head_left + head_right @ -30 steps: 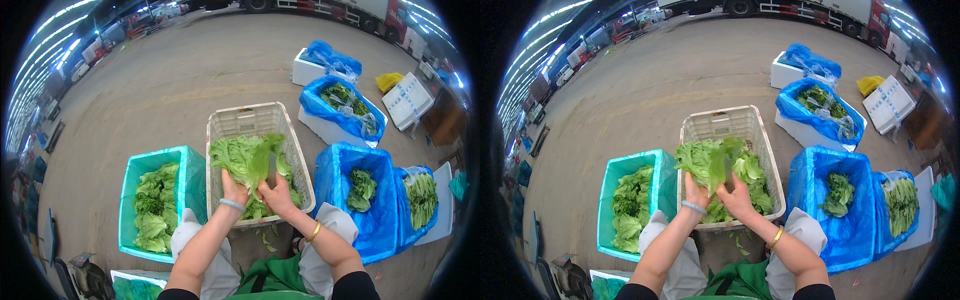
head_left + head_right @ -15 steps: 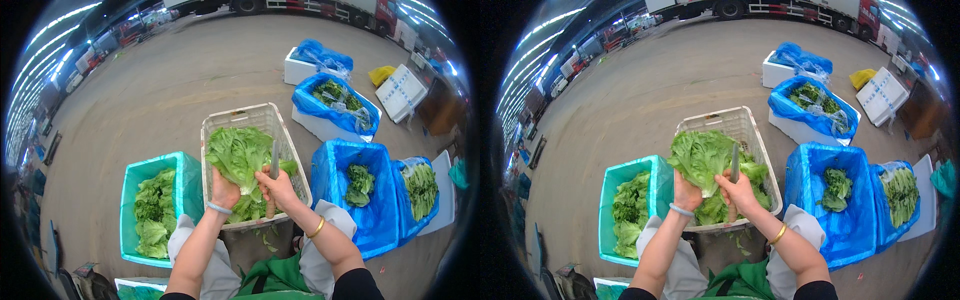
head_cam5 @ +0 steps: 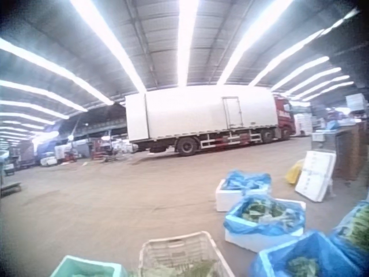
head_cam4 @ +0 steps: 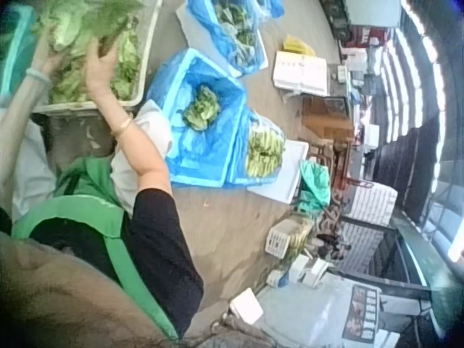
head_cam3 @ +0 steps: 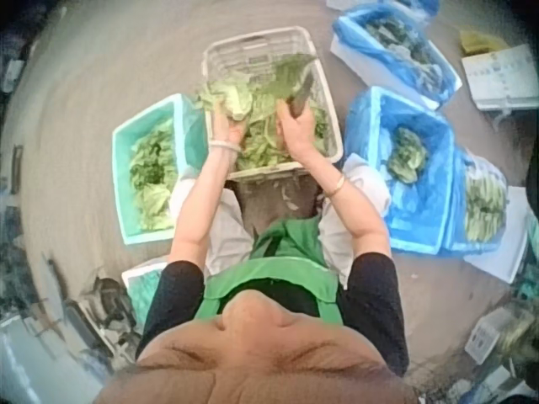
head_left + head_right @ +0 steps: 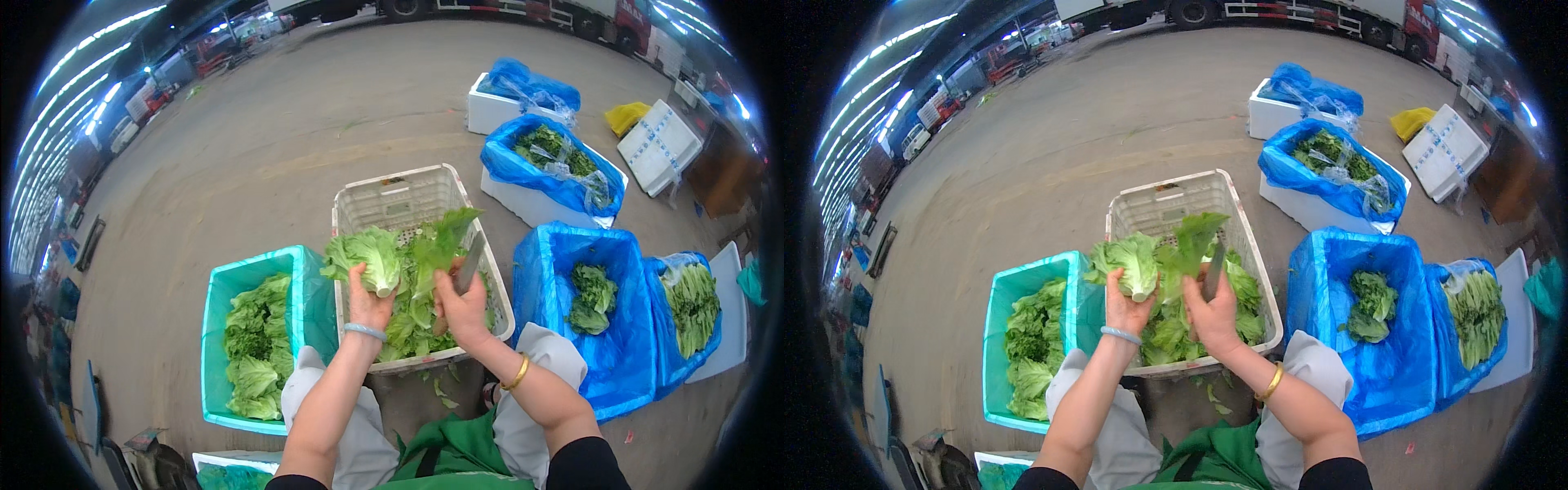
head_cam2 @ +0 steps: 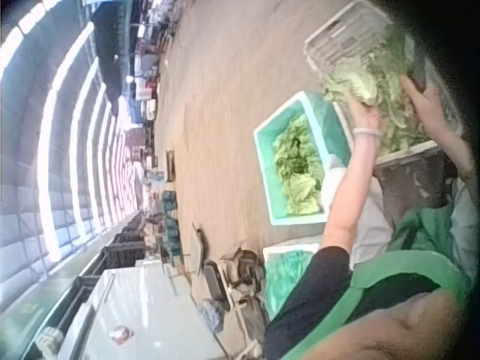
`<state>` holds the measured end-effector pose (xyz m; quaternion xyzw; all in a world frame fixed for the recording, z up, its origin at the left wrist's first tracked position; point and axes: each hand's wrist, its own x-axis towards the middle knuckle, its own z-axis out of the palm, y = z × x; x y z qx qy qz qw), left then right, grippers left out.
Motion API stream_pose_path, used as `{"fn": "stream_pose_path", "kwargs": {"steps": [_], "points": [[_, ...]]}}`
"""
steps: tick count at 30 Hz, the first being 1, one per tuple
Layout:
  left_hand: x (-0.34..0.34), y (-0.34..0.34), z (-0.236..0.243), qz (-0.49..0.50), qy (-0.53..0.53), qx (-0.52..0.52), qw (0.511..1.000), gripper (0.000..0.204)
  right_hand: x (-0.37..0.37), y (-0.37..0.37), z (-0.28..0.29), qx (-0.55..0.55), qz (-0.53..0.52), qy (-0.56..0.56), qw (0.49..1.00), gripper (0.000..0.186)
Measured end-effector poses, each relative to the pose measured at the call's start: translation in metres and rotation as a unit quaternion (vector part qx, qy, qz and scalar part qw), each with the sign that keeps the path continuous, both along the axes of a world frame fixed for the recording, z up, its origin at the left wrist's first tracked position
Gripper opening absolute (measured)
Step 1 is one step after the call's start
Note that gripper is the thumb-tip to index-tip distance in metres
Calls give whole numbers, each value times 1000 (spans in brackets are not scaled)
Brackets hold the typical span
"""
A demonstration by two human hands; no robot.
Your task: The person sits on the floor and trims lettuce leaves using a knife, removing outer leaves and cutting the base. Trimmed lettuce is placed into a white basket, and discarded parts are placed into a blue-lined bin. The person handles multiple lettuce heads one at a time.
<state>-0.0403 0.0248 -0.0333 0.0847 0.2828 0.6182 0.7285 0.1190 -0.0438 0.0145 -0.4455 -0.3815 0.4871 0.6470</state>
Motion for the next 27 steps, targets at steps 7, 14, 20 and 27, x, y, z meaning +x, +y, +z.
{"fn": "stream_pose_path", "kwargs": {"steps": [7,14,20,27], "points": [[-7,-15,38,-81,-29,60,994,57,38,28,-17,-157,53,-12,986,53],[-4,-24,48,-121,20,109,986,61,45,9,20,45,146,-41,987,76],[-11,-30,50,-170,-8,140,975,64,58,16,29,-38,337,99,935,90],[-19,-30,43,-189,-6,114,975,64,48,33,4,92,-3,-159,983,48]]}}
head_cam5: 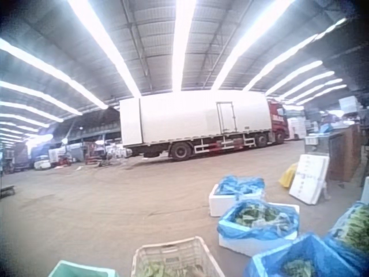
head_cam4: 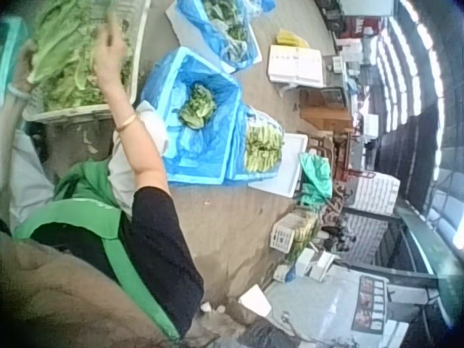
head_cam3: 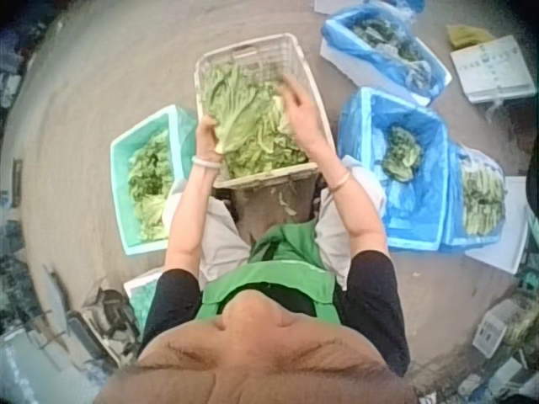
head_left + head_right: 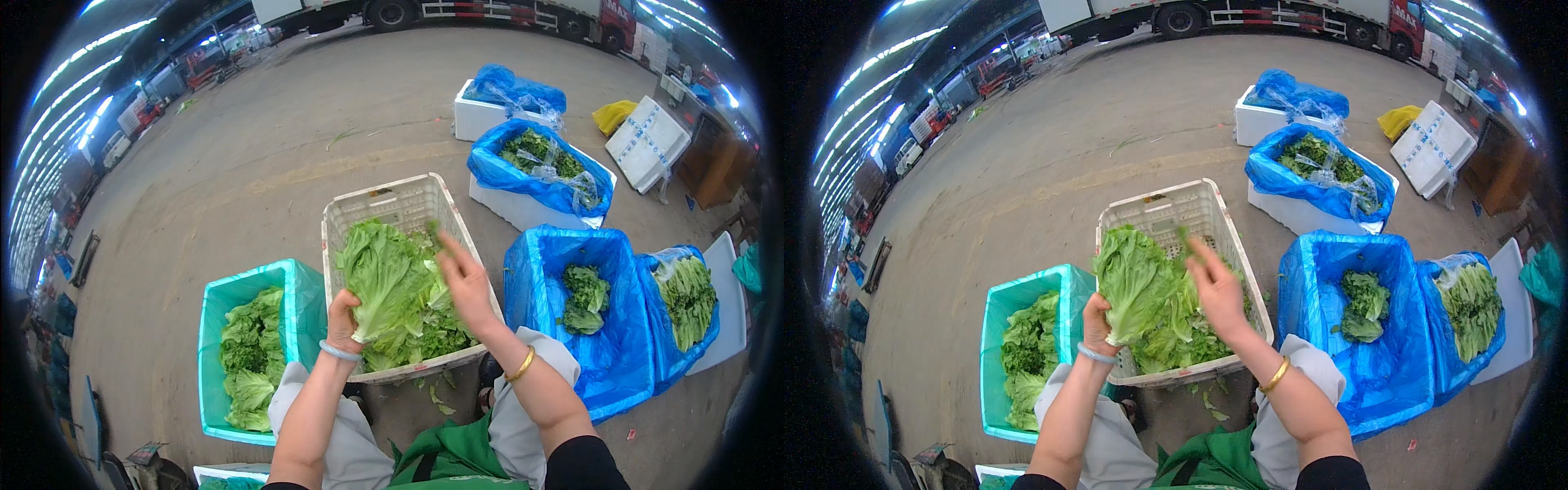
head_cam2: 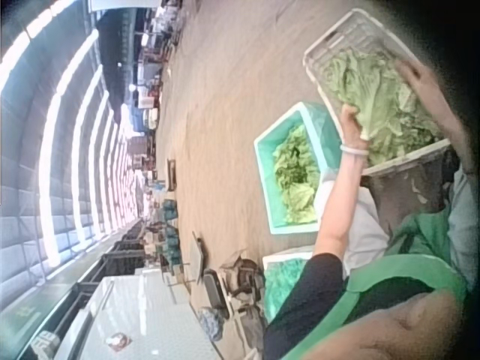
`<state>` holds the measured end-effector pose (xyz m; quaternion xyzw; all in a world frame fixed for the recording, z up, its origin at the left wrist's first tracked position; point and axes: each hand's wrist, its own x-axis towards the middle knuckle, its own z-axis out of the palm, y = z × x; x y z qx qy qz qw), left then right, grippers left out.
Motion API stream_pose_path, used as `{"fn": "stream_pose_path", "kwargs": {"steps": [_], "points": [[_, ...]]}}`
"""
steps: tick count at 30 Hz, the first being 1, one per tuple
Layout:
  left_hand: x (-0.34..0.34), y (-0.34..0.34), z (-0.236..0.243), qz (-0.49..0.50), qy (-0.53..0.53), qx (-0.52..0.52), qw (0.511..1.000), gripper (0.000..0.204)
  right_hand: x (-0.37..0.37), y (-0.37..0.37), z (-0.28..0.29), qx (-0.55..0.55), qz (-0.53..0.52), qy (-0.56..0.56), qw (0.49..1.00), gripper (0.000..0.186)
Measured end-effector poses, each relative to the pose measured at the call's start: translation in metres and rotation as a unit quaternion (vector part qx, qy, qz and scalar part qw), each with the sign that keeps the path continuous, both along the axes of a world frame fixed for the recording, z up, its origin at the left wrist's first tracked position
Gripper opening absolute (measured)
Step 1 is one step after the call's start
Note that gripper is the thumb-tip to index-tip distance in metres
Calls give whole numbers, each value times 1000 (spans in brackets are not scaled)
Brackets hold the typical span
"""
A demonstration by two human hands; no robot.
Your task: The person sits on the floor and trims lettuce leaves using a knife, removing outer leaves and cutting the base. Trimmed lettuce is placed into a white basket, and discarded parts are placed into a blue-lined bin. The person handles multiple lettuce heads one at a time.
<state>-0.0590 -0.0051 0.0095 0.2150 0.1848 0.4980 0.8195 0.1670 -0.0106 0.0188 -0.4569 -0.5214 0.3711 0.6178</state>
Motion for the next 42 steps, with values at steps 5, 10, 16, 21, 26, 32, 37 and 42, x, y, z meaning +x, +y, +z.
{"fn": "stream_pose_path", "kwargs": {"steps": [5,10,16,21,26,32,37,42], "points": [[-12,-12,8,-10,120,57,991,60,36,27,-13,-104,-18,-146,984,59],[-16,-15,15,32,291,138,946,53,30,6,9,-141,141,17,980,78],[-14,-16,16,16,348,168,922,52,23,-28,59,-130,354,77,923,74],[-13,-12,-7,198,613,390,659,67,22,-23,46,-97,267,127,950,72],[-4,-24,26,320,721,483,379,86,37,-26,54,-90,264,96,955,76],[1,-27,25,309,729,473,387,85,7,-37,41,-69,256,-78,961,94],[5,-32,27,296,731,468,399,81,-3,-16,10,-3,107,-172,979,63],[-1,-34,21,306,722,446,431,78,15,-1,19,35,-122,-112,986,49]]}}
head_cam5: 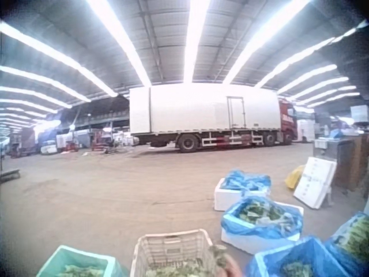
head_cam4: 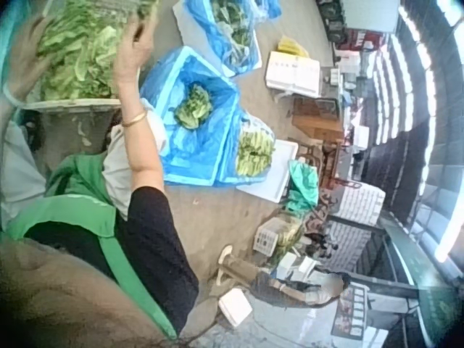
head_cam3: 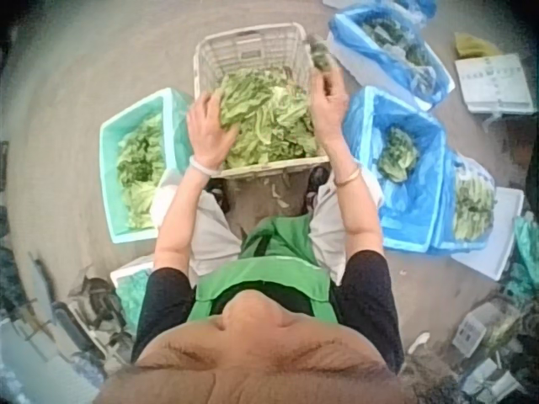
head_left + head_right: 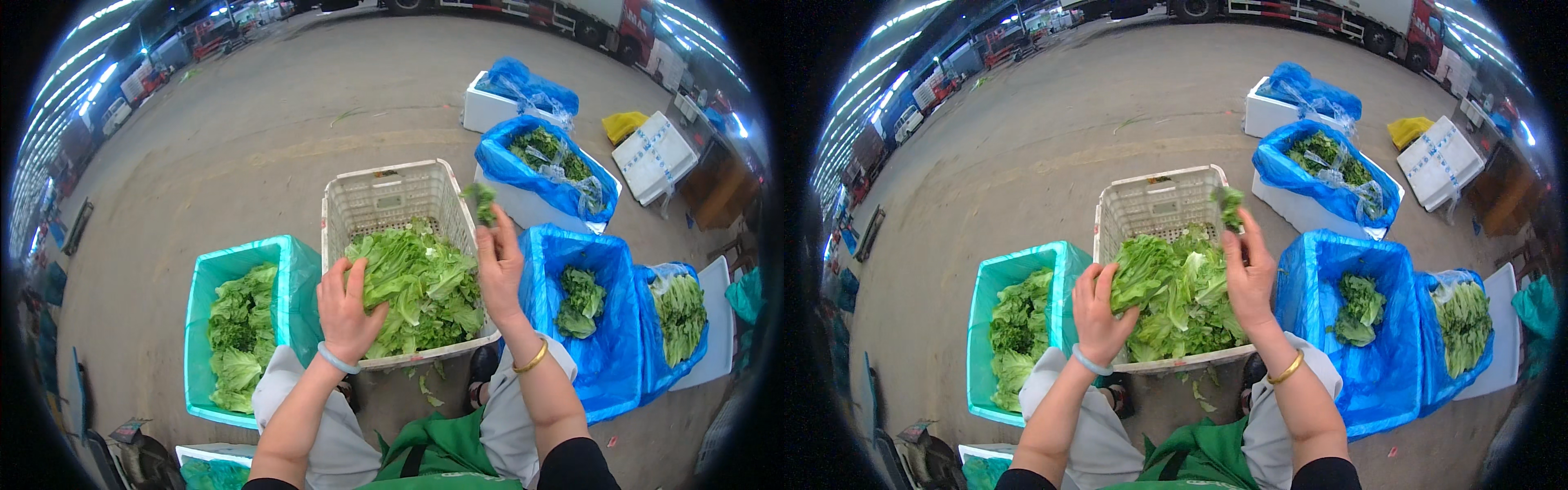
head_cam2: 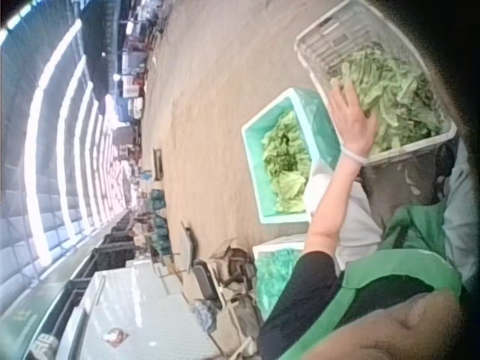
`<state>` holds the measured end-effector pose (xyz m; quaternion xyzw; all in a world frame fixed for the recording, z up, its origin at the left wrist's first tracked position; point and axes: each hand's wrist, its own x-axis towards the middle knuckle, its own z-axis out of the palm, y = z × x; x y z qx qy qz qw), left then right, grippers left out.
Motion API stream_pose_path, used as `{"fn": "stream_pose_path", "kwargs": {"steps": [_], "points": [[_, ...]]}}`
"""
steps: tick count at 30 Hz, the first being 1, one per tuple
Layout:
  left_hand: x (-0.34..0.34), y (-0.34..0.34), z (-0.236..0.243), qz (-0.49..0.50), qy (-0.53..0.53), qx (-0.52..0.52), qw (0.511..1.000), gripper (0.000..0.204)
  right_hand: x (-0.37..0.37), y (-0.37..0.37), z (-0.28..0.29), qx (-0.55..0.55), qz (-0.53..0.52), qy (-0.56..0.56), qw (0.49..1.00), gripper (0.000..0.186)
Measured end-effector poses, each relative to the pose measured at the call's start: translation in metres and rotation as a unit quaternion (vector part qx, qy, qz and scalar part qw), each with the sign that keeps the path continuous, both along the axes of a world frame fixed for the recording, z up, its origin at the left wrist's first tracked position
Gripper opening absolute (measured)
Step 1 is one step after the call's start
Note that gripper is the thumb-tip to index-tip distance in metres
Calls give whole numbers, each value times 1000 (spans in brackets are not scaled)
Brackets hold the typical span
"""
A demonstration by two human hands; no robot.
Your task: The person sits on the floor and trims lettuce leaves using a knife, removing outer leaves and cutting the base. Trimmed lettuce is placed into a white basket, and discarded parts are placed into a blue-lined bin. The person handles multiple lettuce heads one at a time.
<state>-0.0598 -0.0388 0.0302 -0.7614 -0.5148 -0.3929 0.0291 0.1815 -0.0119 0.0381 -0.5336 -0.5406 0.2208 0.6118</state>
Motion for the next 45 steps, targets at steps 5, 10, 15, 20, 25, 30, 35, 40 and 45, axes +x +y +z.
{"fn": "stream_pose_path", "kwargs": {"steps": [5,10,15,20,25,30,35,40,45], "points": [[-8,-3,4,37,122,130,983,73,14,17,-27,-315,96,-147,933,70],[-7,4,-9,43,180,284,941,54,4,-16,15,-249,313,309,863,68],[7,0,-11,-47,236,224,944,54,-32,-26,-5,-258,293,369,843,35],[21,-8,12,-106,54,60,991,60,-17,-14,-16,-180,201,365,891,31],[-1,1,-2,-106,-238,-248,933,57,-10,-15,-23,-81,193,352,912,54],[-5,19,-9,-371,-661,-542,362,67,-13,-22,-8,185,127,-262,938,67],[1,17,1,-263,-704,-475,458,47,-24,-34,-5,214,118,-405,881,72],[-13,17,16,-252,-688,-393,556,50,-26,-22,-13,116,21,-295,948,79],[-49,22,43,-227,-587,-237,740,72,-11,-10,-39,0,42,-237,971,53]]}}
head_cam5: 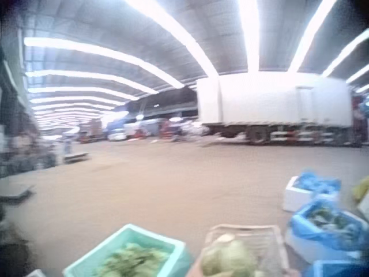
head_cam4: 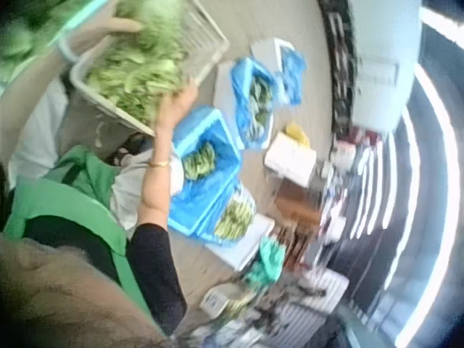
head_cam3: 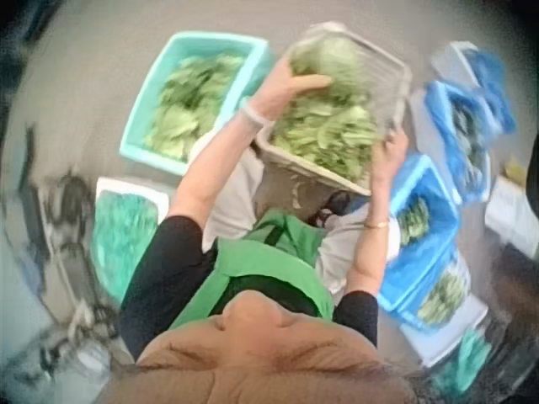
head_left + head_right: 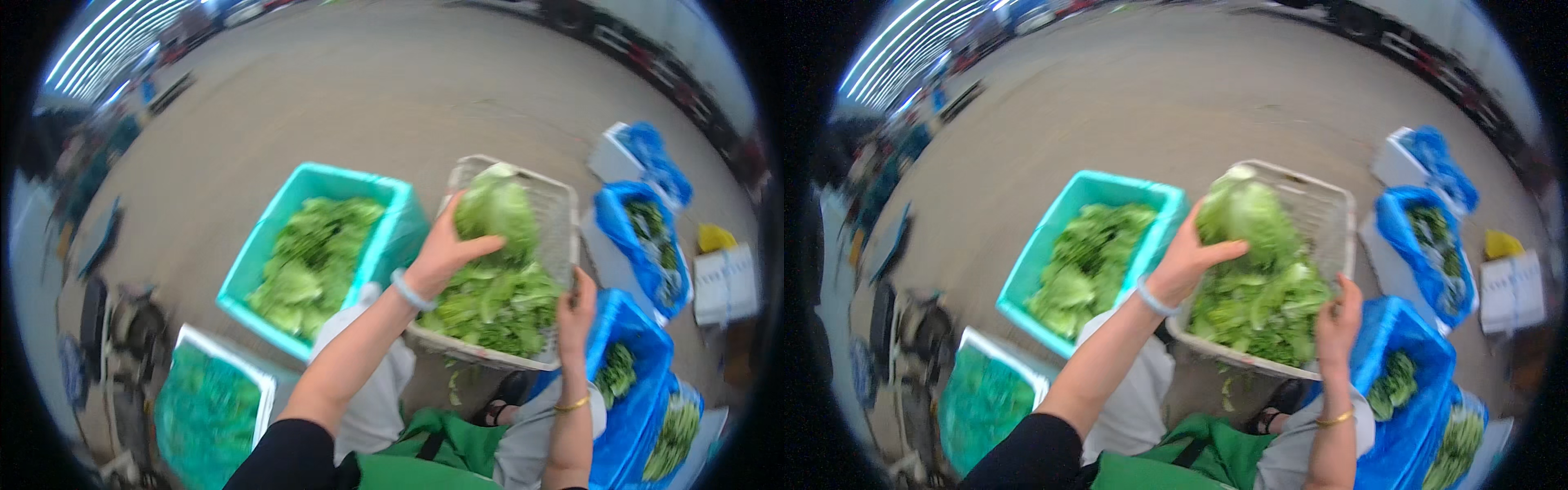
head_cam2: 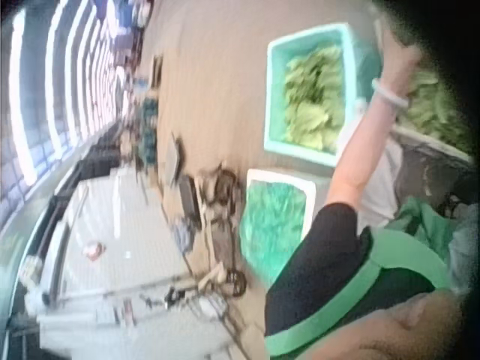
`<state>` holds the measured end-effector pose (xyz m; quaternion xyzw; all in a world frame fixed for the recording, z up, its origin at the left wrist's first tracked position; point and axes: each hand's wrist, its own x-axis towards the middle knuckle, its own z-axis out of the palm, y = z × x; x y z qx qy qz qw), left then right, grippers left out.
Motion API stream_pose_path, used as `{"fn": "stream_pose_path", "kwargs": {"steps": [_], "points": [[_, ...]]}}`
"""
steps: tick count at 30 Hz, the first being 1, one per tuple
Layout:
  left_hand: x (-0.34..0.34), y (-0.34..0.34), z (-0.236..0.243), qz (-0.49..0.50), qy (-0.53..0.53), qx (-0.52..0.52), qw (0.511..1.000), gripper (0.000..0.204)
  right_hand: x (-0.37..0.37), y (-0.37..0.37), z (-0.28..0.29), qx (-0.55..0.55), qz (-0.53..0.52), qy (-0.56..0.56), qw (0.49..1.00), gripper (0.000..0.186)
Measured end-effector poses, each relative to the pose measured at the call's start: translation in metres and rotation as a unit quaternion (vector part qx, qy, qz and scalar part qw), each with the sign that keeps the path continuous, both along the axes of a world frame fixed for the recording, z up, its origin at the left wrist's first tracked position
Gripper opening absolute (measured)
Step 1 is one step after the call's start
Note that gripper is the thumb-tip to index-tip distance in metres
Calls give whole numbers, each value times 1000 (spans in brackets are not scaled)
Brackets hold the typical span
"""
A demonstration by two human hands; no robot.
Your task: The person sits on the floor and trims lettuce leaves using a knife, removing outer leaves and cutting the base. Trimmed lettuce is placed into a white basket, and discarded parts are placed into a blue-lined bin. The person handles multiple lettuce heads one at a time.
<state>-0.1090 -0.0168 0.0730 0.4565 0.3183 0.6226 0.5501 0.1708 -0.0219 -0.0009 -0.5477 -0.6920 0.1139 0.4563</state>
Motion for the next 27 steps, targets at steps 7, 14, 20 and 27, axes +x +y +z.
{"fn": "stream_pose_path", "kwargs": {"steps": [7,14,20,27], "points": [[-175,-41,-33,231,439,66,866,73,-8,-1,-24,-109,52,-29,992,29],[-327,-57,-181,251,843,-13,476,74,-25,9,-47,-198,64,-52,977,23],[-324,-51,-304,87,792,-223,561,84,-41,20,-65,-160,84,-90,979,20],[-338,-60,-333,114,753,-225,608,82,-58,27,-72,-254,79,-69,962,18]]}}
